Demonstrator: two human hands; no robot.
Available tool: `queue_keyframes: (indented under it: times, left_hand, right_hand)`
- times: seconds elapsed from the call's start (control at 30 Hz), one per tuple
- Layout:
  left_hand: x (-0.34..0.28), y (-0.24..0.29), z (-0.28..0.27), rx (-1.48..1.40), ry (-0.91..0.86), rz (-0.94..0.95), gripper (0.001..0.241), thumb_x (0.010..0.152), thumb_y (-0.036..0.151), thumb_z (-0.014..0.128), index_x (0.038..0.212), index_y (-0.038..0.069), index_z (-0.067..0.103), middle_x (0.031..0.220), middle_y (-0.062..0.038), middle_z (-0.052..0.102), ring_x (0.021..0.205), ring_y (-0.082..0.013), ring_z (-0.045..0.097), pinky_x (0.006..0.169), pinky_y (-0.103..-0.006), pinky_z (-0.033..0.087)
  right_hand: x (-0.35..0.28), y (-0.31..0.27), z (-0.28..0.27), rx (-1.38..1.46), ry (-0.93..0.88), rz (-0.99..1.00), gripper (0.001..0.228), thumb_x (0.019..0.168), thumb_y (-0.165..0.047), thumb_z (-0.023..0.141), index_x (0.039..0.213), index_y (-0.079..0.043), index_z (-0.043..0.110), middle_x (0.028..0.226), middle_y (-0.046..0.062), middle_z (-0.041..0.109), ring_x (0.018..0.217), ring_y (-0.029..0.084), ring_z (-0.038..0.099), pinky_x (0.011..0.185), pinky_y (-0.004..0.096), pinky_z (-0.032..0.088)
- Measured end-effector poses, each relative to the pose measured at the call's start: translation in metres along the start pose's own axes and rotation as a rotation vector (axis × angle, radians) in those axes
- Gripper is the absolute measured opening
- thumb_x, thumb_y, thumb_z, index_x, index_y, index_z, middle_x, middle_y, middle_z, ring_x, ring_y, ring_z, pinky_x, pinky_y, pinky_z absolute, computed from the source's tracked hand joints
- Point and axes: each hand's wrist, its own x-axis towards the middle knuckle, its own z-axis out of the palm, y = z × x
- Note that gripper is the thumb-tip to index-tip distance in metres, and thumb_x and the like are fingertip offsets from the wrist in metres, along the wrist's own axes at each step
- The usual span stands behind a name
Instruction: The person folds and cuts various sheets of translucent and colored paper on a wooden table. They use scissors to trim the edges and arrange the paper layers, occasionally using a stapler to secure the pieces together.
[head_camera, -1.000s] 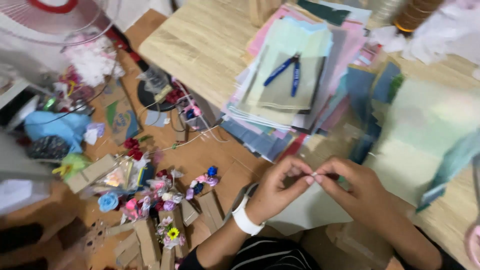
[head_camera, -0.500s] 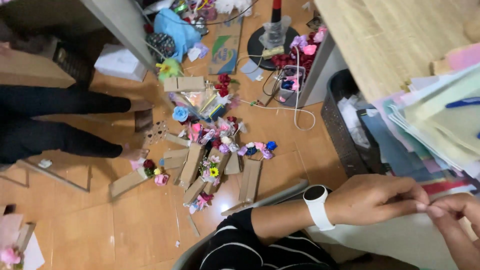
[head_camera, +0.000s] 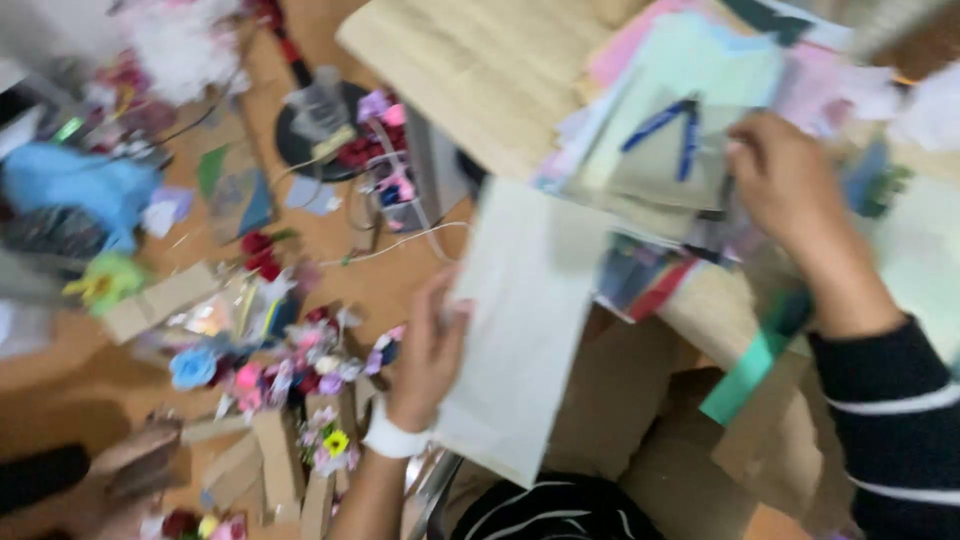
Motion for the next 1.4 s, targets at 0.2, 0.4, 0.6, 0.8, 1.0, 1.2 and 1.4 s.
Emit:
queue_keyframes:
  times: [0.2,0.4,0.6,0.8,1.0,1.2,1.4]
  left_hand:
    - [0.064,0.018,-0.025,-0.022,0.278,-0.032,0.024,0.109,0.013,0.050,0.126,0.002,0.063,0.128,-0.009,0.067,0.114,-0.0140,0.061,0.102,-0.0261,0.046]
    - [0.164,0.040,0.048,-0.235,0.017,0.280,0.044,0.099,-0.005,0.063,0.141,-0.003,0.053,0.139,-0.018,0.057,0.141,-0.0242,0.045,0.122,-0.0424,0.032]
    - [0.257,-0.005,0.145,-0.075,-0.427,0.266,0.050,0.095,-0.009,0.058,0.143,0.001,0.053,0.143,-0.023,0.058,0.144,-0.0387,0.044,0.121,-0.0513,0.030]
    - [0.289,-0.058,0.169,0.111,-0.572,0.052,0.047,0.097,0.000,0.057,0.143,0.009,0.058,0.145,-0.023,0.057,0.146,-0.0396,0.040,0.121,-0.0552,0.028]
    - [0.281,-0.038,0.174,0.365,-0.657,0.046,0.050,0.096,0.012,0.062,0.144,0.024,0.060,0.140,-0.022,0.062,0.137,-0.0429,0.050,0.112,-0.0581,0.040]
    - [0.286,-0.047,0.181,0.406,-0.636,-0.042,0.064,0.097,0.009,0.061,0.156,0.027,0.042,0.125,-0.033,0.064,0.125,-0.0498,0.057,0.105,-0.0606,0.046]
    - [0.316,-0.161,0.177,0.220,-0.500,-0.124,0.029,0.106,0.021,0.066,0.130,0.006,0.068,0.090,-0.010,0.068,0.092,-0.0221,0.061,0.088,-0.0451,0.049]
  right_hand:
    - [0.009,-0.006,0.021,0.016,-0.173,0.241,0.013,0.102,-0.018,0.055,0.093,-0.009,0.059,0.093,0.013,0.062,0.086,0.031,0.059,0.070,0.046,0.043]
    - [0.016,-0.040,0.035,-0.056,-0.065,0.323,0.030,0.095,-0.025,0.067,0.121,-0.014,0.056,0.092,0.013,0.073,0.093,0.040,0.073,0.079,0.054,0.057]
    - [0.019,0.012,0.086,0.143,-0.097,0.473,0.024,0.090,-0.021,0.065,0.099,0.001,0.071,0.086,0.025,0.074,0.090,0.050,0.072,0.076,0.061,0.056]
    - [0.023,0.044,0.050,0.508,0.411,0.574,0.017,0.085,-0.021,0.062,0.098,-0.023,0.072,0.056,0.006,0.058,0.062,0.029,0.068,0.065,0.042,0.055]
    - [0.021,0.006,-0.017,0.405,0.668,0.295,0.020,0.092,-0.019,0.061,0.110,-0.022,0.069,0.087,0.012,0.072,0.087,0.034,0.072,0.079,0.043,0.057]
    - [0.022,-0.013,0.088,-0.020,0.171,0.174,0.019,0.089,-0.020,0.060,0.104,-0.018,0.072,0.076,0.008,0.072,0.072,0.031,0.074,0.066,0.047,0.056]
    - [0.014,-0.024,0.089,-0.002,0.066,0.207,0.024,0.095,-0.012,0.053,0.110,-0.006,0.071,0.077,0.018,0.072,0.071,0.034,0.073,0.064,0.047,0.052]
